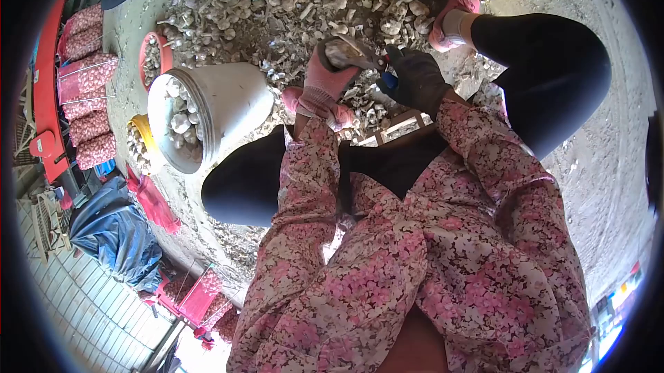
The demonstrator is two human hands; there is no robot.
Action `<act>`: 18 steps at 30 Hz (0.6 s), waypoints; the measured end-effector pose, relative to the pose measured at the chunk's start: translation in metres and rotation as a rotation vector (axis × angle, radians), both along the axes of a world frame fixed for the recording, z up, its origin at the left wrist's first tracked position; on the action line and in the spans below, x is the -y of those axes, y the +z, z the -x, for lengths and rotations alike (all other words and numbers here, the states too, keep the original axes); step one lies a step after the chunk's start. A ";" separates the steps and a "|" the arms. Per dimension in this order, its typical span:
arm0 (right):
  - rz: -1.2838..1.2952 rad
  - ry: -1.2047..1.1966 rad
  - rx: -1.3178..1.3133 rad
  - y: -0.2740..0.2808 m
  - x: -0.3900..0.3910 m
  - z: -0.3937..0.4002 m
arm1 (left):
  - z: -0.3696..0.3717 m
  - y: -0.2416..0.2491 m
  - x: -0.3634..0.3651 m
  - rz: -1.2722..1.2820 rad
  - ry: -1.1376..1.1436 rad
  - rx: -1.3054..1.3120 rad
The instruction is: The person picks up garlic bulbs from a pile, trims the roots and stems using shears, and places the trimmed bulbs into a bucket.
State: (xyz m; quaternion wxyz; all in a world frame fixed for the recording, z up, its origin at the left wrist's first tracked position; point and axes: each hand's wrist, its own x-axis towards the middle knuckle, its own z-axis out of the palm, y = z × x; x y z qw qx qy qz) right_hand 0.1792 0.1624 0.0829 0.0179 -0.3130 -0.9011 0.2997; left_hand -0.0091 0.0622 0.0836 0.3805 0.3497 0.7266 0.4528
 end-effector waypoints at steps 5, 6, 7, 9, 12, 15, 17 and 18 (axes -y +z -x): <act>0.002 0.082 0.140 -0.007 -0.001 -0.002 | -0.009 -0.003 -0.002 0.073 -0.052 -0.020; -0.023 0.108 0.124 -0.004 -0.003 -0.004 | -0.008 -0.002 0.000 0.044 -0.009 0.061; -0.015 0.103 0.130 -0.002 -0.004 -0.005 | -0.006 0.000 -0.001 0.013 0.037 0.139; 0.030 0.087 0.018 0.000 -0.007 -0.004 | 0.004 -0.009 -0.004 -0.096 0.144 0.385; 0.039 0.085 0.061 0.002 -0.009 0.000 | 0.004 0.003 -0.012 0.079 -0.013 0.041; -0.022 0.113 0.072 -0.007 -0.009 -0.001 | 0.008 0.001 -0.009 0.125 -0.083 -0.035; 0.031 0.109 0.065 -0.013 -0.008 -0.005 | 0.001 0.014 -0.014 0.220 -0.125 -0.151; 0.074 0.112 0.049 -0.015 -0.007 -0.006 | -0.001 0.019 -0.014 0.305 -0.160 -0.277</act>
